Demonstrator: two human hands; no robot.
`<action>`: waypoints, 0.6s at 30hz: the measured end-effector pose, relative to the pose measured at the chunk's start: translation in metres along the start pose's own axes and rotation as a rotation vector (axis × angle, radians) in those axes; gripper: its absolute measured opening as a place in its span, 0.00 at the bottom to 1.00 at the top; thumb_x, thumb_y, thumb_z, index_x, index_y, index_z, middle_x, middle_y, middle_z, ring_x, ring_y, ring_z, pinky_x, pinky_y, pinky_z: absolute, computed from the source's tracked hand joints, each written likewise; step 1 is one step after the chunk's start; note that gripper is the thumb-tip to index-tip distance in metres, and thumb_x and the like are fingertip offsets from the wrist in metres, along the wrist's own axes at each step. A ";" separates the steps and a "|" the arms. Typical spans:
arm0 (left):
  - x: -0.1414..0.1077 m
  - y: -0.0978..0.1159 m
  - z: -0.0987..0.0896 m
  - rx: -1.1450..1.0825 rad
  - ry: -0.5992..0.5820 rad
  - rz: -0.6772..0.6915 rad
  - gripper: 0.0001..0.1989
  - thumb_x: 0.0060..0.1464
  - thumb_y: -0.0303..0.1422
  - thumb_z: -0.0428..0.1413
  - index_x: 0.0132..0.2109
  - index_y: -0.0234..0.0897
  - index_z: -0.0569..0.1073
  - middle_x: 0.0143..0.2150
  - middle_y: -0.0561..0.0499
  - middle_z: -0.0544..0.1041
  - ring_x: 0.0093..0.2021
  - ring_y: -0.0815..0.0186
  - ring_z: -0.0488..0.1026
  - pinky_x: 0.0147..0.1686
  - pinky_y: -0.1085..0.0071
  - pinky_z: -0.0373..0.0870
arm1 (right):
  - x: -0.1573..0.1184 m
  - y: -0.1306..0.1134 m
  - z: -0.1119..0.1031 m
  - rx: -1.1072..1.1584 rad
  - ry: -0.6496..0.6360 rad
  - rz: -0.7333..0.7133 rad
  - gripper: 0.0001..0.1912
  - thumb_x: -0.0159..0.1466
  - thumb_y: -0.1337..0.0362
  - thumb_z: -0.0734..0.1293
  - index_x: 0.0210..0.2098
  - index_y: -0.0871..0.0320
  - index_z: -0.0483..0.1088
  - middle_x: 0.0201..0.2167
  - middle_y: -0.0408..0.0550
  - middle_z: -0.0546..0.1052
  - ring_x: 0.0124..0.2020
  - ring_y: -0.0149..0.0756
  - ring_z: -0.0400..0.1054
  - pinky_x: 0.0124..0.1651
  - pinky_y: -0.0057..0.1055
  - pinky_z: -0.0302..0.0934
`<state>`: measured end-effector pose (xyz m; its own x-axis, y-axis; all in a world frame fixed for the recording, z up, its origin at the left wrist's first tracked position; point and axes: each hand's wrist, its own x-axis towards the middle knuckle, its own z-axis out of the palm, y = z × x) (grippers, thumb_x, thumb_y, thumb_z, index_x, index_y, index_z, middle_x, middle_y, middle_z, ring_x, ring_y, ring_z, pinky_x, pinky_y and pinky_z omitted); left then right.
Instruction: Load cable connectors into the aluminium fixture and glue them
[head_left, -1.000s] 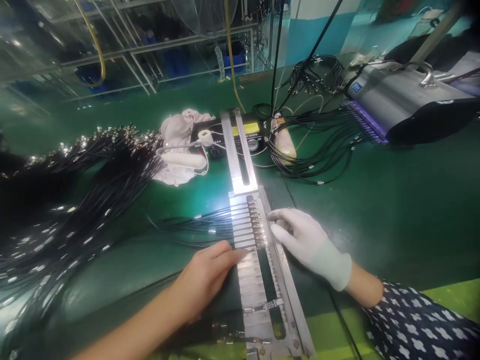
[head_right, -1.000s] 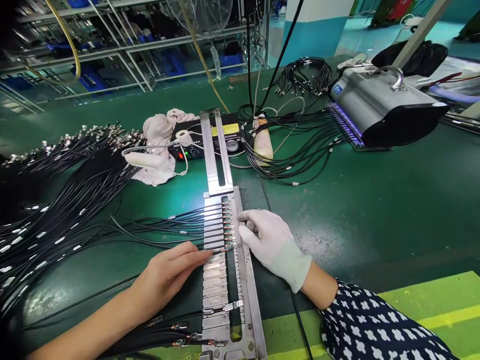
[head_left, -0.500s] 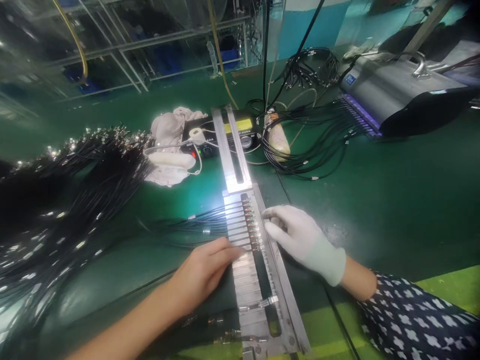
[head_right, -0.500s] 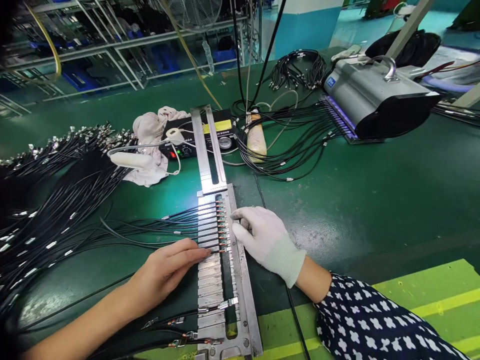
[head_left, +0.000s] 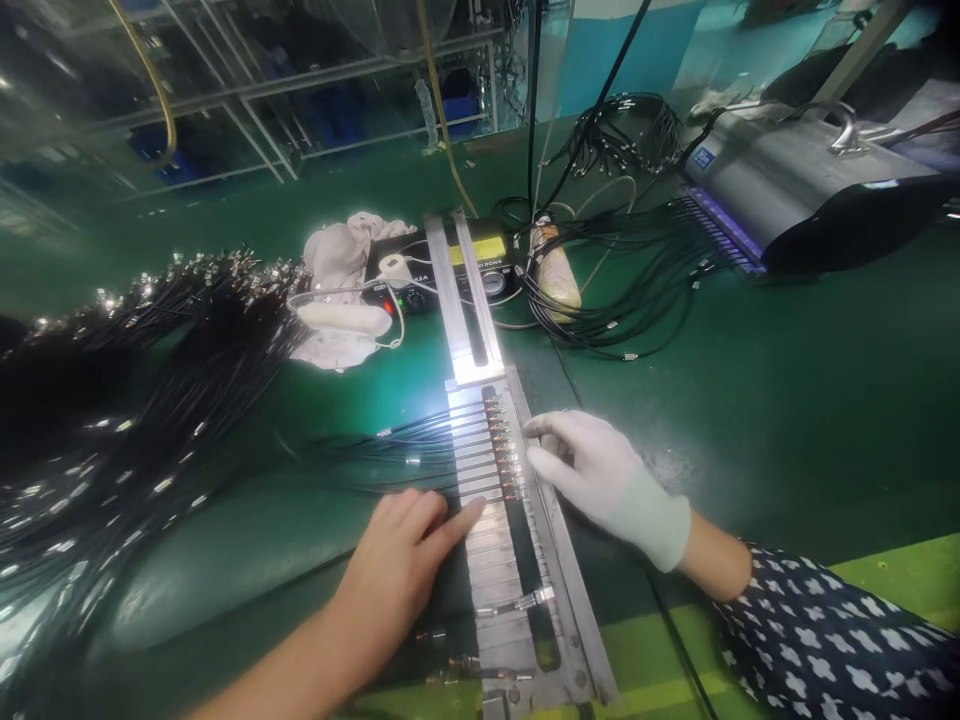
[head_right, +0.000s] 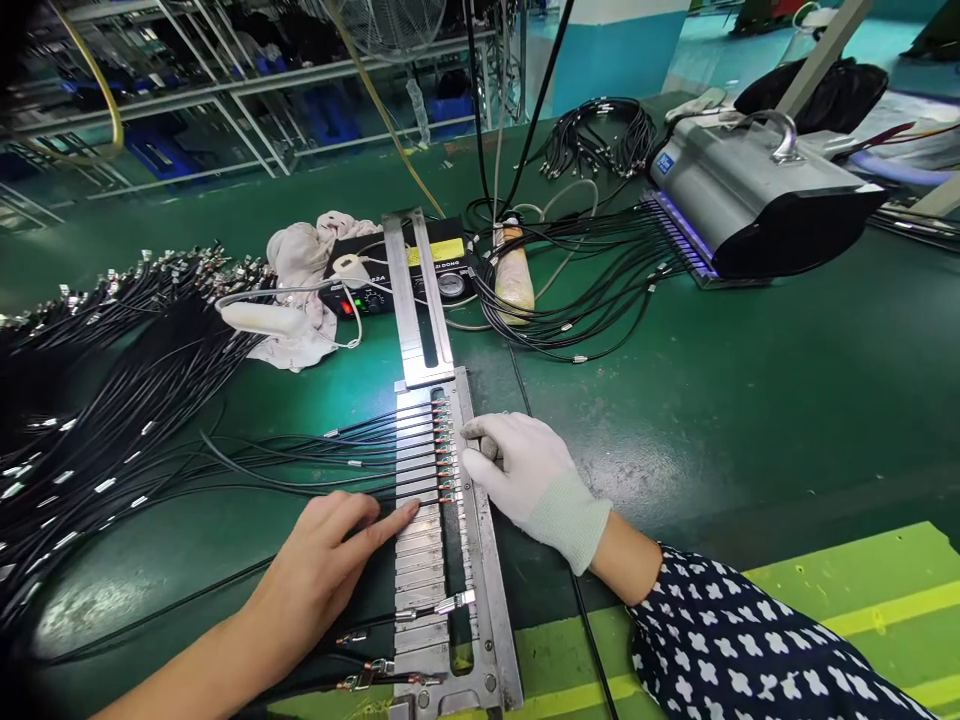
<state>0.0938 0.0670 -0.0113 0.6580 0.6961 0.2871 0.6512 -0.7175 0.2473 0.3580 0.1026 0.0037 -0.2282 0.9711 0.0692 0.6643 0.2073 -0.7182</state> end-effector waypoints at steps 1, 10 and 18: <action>-0.003 0.001 0.001 -0.030 -0.043 -0.016 0.22 0.69 0.25 0.41 0.62 0.44 0.69 0.36 0.50 0.70 0.34 0.64 0.64 0.33 0.69 0.61 | 0.000 0.000 0.000 -0.005 -0.001 0.005 0.06 0.67 0.65 0.64 0.42 0.55 0.72 0.30 0.43 0.75 0.35 0.39 0.69 0.41 0.35 0.62; -0.010 0.000 -0.039 -0.496 -0.200 -0.318 0.19 0.69 0.31 0.45 0.63 0.44 0.65 0.45 0.49 0.75 0.44 0.64 0.71 0.46 0.67 0.68 | -0.008 0.009 0.002 0.053 0.021 -0.053 0.11 0.69 0.59 0.61 0.43 0.55 0.73 0.42 0.48 0.79 0.42 0.42 0.73 0.45 0.38 0.66; -0.073 0.001 -0.055 -0.385 -0.205 -0.586 0.04 0.58 0.32 0.56 0.35 0.39 0.73 0.35 0.51 0.73 0.38 0.63 0.70 0.39 0.69 0.68 | -0.010 0.009 0.001 0.029 -0.022 -0.022 0.15 0.68 0.55 0.60 0.43 0.55 0.74 0.41 0.49 0.79 0.41 0.45 0.74 0.42 0.40 0.68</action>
<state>0.0254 0.0143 0.0192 0.3240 0.9322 -0.1616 0.7639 -0.1570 0.6259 0.3654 0.0945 -0.0042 -0.2584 0.9634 0.0707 0.6382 0.2252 -0.7362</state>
